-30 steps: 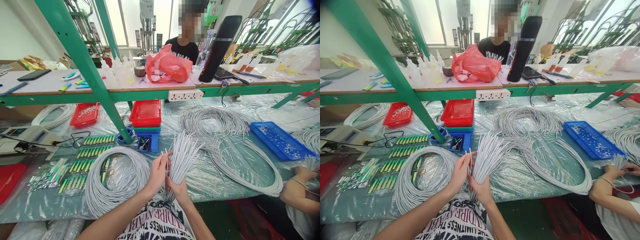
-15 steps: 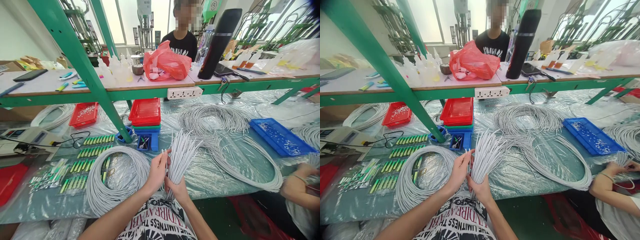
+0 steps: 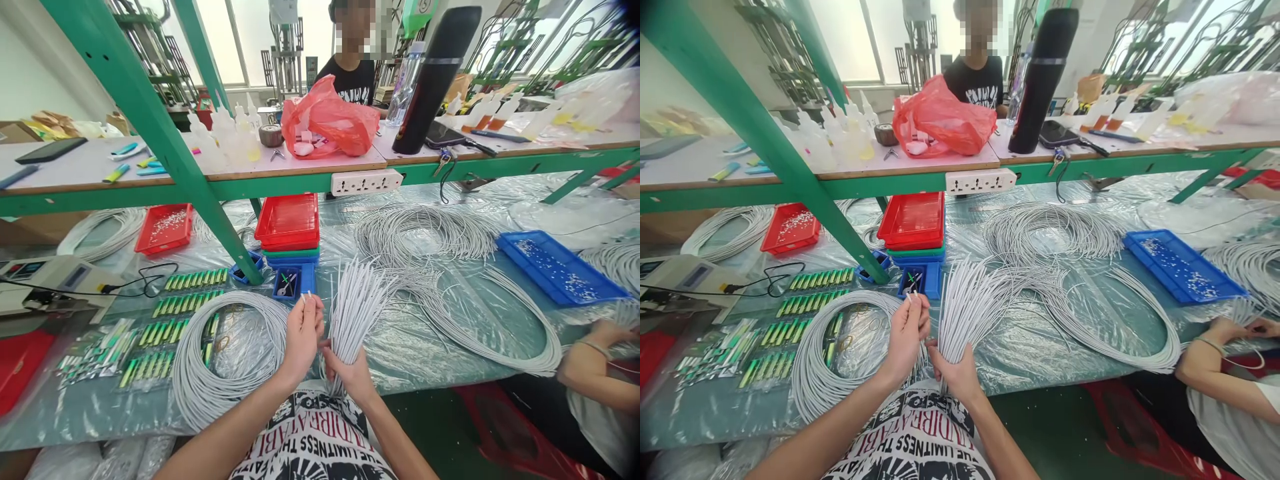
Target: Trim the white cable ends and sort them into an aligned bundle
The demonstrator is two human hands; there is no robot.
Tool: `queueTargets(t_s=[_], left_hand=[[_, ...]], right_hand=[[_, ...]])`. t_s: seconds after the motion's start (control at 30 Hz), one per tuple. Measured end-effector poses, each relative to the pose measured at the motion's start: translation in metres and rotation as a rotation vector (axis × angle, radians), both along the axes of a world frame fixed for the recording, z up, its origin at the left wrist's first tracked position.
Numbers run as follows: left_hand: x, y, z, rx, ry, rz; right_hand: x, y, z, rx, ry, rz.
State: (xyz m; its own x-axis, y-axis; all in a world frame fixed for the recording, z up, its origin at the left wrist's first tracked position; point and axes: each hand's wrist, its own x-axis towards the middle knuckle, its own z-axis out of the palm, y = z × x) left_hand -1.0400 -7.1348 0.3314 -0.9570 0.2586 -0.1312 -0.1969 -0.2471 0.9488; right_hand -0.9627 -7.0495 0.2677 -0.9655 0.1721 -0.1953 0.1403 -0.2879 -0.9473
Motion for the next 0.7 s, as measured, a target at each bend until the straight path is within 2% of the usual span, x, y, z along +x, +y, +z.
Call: queueTargets(t_s=[0.07,0.2,0.3,0.5,0.7], left_hand=[[0.000,-0.004,0.005,-0.028,0.032,-0.011],[0.006,-0.008,0.016,-0.283,0.133,-0.158],[0.012,-0.006,0.019,-0.429,0.164,-0.254],[0.011,-0.002,0.022,-0.601,0.308,-0.217],[0.008,-0.004,0.021,-0.609,0.322,-0.181]], right_hand=[[0.000,0.000,0.003,0.013,-0.006,-0.010],[0.000,-0.004,0.006,0.039,-0.005,-0.072],[0.000,-0.008,0.005,0.038,0.000,-0.114],[0.000,-0.017,0.000,0.038,-0.036,-0.202],[0.000,-0.021,-0.003,0.057,-0.033,-0.219]])
